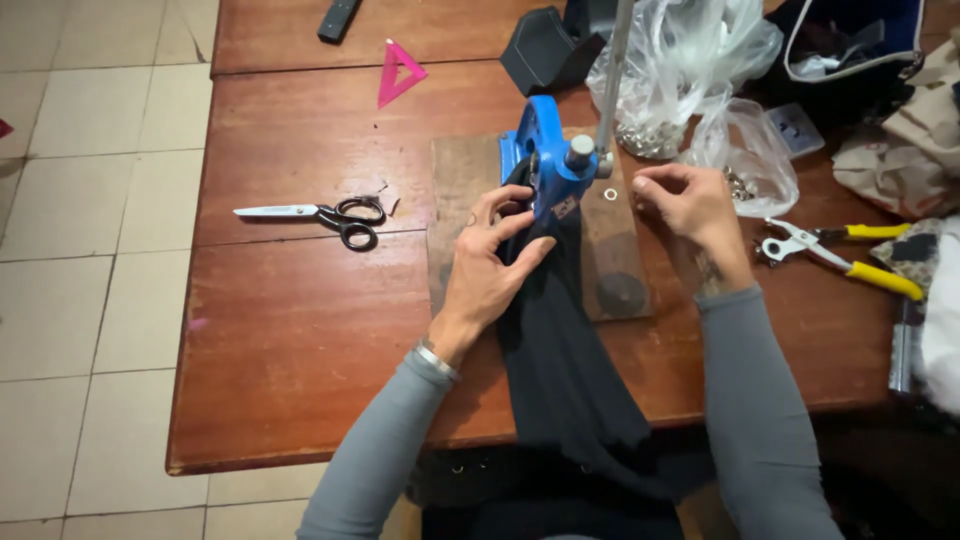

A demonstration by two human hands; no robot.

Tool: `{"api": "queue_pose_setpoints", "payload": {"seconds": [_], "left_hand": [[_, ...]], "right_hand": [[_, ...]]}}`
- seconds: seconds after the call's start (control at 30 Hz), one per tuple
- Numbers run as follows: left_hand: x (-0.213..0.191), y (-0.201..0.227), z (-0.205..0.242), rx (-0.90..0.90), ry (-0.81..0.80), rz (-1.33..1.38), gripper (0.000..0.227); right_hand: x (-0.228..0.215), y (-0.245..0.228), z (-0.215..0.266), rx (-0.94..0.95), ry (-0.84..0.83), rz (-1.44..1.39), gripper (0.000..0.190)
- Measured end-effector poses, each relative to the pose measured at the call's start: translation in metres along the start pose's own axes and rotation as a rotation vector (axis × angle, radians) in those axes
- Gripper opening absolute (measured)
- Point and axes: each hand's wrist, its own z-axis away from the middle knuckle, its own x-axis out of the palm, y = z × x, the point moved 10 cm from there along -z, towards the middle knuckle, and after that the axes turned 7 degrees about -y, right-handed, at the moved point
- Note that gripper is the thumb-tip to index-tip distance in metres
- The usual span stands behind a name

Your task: Installing metal eyelets onto a piece of black garment using a manual hand press machine.

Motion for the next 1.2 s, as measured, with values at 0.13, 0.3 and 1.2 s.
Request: {"api": "queue_pose_setpoints", "payload": {"seconds": [0.13,0.3,1.2], "left_hand": [[0.002,-0.001,0.002,-0.010,-0.012,-0.011,0.031],[0.002,-0.004,0.003,-0.006,-0.003,0.015,0.030],[0.001,-0.001,0.005,0.085,-0.001,-0.038,0.031]], "right_hand": [[0.007,-0.051,0.018,-0.124,0.149,0.397,0.036],[0.006,-0.045,0.017,-0.193,0.147,0.595,0.033],[0.098,-0.155,0.073,-0.471,-0.014,0.226,0.016]]}}
